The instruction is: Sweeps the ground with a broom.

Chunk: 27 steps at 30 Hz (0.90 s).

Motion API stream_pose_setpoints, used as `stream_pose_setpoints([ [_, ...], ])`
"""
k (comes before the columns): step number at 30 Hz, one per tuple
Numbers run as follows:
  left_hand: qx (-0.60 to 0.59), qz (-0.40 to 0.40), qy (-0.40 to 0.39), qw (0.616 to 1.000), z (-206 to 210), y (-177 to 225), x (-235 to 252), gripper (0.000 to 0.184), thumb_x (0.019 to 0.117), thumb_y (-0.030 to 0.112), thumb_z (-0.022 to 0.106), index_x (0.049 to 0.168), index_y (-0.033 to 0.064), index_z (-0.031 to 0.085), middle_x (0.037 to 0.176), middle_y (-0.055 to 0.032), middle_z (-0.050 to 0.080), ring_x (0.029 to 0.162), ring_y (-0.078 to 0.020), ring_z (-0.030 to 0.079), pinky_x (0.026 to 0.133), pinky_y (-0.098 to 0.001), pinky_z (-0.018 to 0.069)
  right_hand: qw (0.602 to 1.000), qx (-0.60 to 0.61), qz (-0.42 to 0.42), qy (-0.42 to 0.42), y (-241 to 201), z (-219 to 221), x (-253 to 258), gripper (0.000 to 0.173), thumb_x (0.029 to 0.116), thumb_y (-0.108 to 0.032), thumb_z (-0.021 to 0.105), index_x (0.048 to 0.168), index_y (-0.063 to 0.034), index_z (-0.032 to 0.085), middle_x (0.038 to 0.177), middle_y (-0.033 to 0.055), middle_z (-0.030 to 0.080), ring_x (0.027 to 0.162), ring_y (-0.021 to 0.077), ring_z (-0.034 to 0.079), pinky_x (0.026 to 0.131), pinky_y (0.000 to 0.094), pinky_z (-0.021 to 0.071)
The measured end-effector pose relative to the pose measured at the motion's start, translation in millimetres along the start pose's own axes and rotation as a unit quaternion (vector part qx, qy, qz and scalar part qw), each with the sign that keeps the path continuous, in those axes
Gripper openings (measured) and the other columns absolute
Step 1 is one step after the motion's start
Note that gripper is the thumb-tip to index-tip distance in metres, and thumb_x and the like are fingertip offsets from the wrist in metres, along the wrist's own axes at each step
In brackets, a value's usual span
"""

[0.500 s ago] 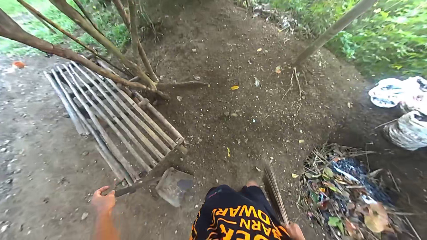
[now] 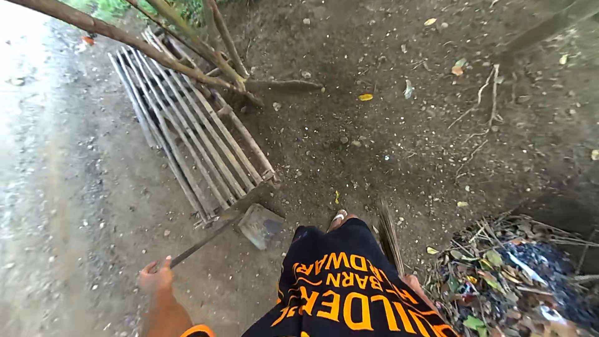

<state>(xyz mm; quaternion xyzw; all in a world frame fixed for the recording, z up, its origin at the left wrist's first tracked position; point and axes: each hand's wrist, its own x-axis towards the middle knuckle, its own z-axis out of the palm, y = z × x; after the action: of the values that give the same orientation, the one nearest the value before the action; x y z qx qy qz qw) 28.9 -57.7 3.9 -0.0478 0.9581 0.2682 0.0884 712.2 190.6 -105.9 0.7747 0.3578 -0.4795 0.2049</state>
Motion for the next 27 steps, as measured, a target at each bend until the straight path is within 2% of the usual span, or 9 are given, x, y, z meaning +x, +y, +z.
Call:
stream_pose_setpoints([
  [2,-0.014,0.003,0.021,1.0,1.8,0.4,-10.0,0.06,0.0955,0.029,0.073,0.142,-0.003,0.051,0.141,-0.0287,0.054,0.133,-0.0392,0.053,0.111,-0.0532,0.0421,0.999,-0.035,-0.008,-0.003,-17.7,-34.1,11.0,0.048,0.0968,-0.037,0.072,0.111,0.0081,0.069,0.117,0.0294,0.068,0.115,0.0415,0.064,0.099,0.0588,0.0482],
  [4,-0.005,0.009,0.044,0.999,4.4,17.0,-26.6,0.061,0.0959,0.028,0.073,0.142,-0.0041,0.05,0.143,-0.0285,0.054,0.136,-0.0379,0.051,0.114,-0.0505,0.0401,0.999,-0.03,-0.026,0.011,-33.6,-60.7,26.3,0.045,0.093,-0.036,0.076,0.11,0.0058,0.07,0.113,0.0284,0.069,0.111,0.0417,0.065,0.097,0.0607,0.0494],
  [7,0.019,0.011,0.044,0.999,22.0,44.7,-59.5,0.058,0.0988,0.029,0.068,0.143,-0.0031,0.051,0.147,-0.0283,0.05,0.141,-0.039,0.047,0.117,-0.052,0.0364,0.998,0.01,-0.05,0.035,-67.2,-96.0,35.4,0.043,0.089,-0.031,0.08,0.113,0.003,0.07,0.109,0.0266,0.07,0.106,0.041,0.067,0.093,0.0619,0.0502],
  [10,0.004,0.024,-0.055,0.998,61.0,76.2,-99.2,0.05,0.1017,0.024,0.064,0.141,-0.0044,0.052,0.142,-0.0295,0.054,0.135,-0.0403,0.052,0.113,-0.0552,0.0405,0.986,0.129,-0.088,0.053,-112.1,-114.1,34.7,0.037,0.0886,-0.024,0.081,0.111,0.0031,0.069,0.098,0.0236,0.07,0.09,0.0363,0.068,0.083,0.0581,0.0527],
  [13,0.003,0.072,-0.227,0.971,122.1,106.9,-118.9,0.043,0.1024,0.017,0.062,0.136,-0.0084,0.054,0.132,-0.0299,0.06,0.125,-0.0386,0.059,0.108,-0.0527,0.0466,0.964,0.232,-0.126,0.036,-171.8,-120.0,12.1,0.039,0.0922,-0.027,0.079,0.115,0.003,0.068,0.094,0.0201,0.07,0.082,0.0296,0.067,0.079,0.0515,0.0551],
  [16,0.052,0.12,-0.355,0.926,188.2,167.8,-128.8,0.039,0.1031,0.019,0.062,0.133,-0.0056,0.059,0.129,-0.0257,0.064,0.121,-0.0347,0.063,0.107,-0.0504,0.0483,0.936,0.305,-0.178,0.008,-232.1,-116.0,-6.5,0.037,0.0925,-0.024,0.078,0.117,0.0017,0.067,0.088,0.0161,0.071,0.072,0.0248,0.069,0.07,0.0454,0.0592],
  [20,0.103,0.187,-0.444,0.87,277.0,274.6,-121.0,0.051,0.1039,0.033,0.059,0.141,-0.0014,0.053,0.137,-0.0244,0.06,0.128,-0.0353,0.059,0.111,-0.0522,0.0453,0.9,0.338,-0.273,-0.03,-317.5,-101.5,-25.7,0.043,0.0883,-0.019,0.077,0.124,0.0011,0.064,0.088,0.0144,0.072,0.069,0.023,0.071,0.066,0.042,0.0624],
  [24,0.182,0.251,-0.502,0.807,361.5,378.7,-103.2,0.077,0.0921,0.033,0.075,0.152,0.0001,0.04,0.147,-0.0265,0.052,0.136,-0.0392,0.052,0.115,-0.0561,0.0418,0.899,0.283,-0.324,-0.079,-408.9,-85.1,-25.3,0.063,0.0792,-0.021,0.077,0.136,-0.0033,0.056,0.098,0.0126,0.072,0.077,0.0213,0.072,0.072,0.0413,0.0626],
  [27,0.29,0.31,-0.493,0.759,435.5,429.1,-80.1,0.092,0.0805,0.034,0.083,0.154,0.0006,0.039,0.156,-0.0258,0.041,0.143,-0.0405,0.043,0.115,-0.0589,0.04,0.909,0.258,-0.312,-0.103,-500.6,-74.4,-18.7,0.055,0.0766,-0.025,0.076,0.126,-0.0056,0.062,0.091,0.0088,0.071,0.072,0.0188,0.07,0.067,0.0396,0.0615],
])
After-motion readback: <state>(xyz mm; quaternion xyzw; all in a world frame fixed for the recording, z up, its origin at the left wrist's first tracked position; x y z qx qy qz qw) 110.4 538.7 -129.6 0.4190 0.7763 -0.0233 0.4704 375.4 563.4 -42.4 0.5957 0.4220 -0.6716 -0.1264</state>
